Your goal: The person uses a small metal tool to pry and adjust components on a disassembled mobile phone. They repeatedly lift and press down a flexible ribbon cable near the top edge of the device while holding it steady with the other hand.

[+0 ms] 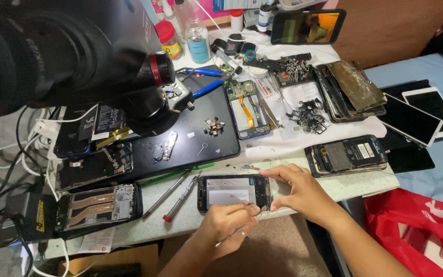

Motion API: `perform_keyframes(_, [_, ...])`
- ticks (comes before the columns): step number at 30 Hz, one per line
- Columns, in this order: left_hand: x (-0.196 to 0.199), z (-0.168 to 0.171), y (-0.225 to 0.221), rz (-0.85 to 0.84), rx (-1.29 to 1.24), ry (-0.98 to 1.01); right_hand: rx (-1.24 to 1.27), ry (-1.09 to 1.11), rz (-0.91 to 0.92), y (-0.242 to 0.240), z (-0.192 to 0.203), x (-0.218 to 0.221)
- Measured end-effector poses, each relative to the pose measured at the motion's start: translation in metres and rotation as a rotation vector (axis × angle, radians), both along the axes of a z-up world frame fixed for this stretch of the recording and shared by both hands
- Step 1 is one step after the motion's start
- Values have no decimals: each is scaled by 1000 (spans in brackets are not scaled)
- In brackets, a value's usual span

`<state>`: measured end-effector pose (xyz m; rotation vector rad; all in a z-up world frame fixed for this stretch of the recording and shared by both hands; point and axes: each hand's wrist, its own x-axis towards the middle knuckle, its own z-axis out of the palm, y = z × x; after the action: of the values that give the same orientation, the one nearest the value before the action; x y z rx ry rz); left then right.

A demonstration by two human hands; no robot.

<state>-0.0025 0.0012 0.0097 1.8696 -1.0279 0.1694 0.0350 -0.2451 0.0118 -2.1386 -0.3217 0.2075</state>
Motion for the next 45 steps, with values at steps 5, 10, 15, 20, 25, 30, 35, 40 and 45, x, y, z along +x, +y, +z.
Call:
perform_keyframes(5, [3, -9, -2, 25, -21, 43, 2, -5, -6, -2, -3, 0])
perform_keyframes(10, [0, -13, 0, 50, -60, 84, -39, 89, -36, -3, -7, -2])
perform_keyframes(15, [1, -10, -1, 48, -54, 105, 34, -48, 15, -5, -7, -1])
perform_keyframes(20, [4, -12, 0, 4, -45, 92, 22, 8, -6, -4, -5, -1])
perform_keyframes(25, [4, -11, -2, 10, -60, 137, 70, -33, 23, -5, -5, -1])
perform_keyframes(30, [5, -4, -3, -3, -19, 78, 15, 2, -2, -5, -5, 0])
perform_keyframes(35, [4, -2, -2, 7, -39, 77, 22, 62, -27, -3, -3, -1])
perform_keyframes(40, [2, -5, -2, -7, -33, 59, 10, -19, -4, -4, -6, -2])
perform_keyframes(45, [2, -5, 0, -12, -15, -6, 22, -40, -3, -2, -6, -3])
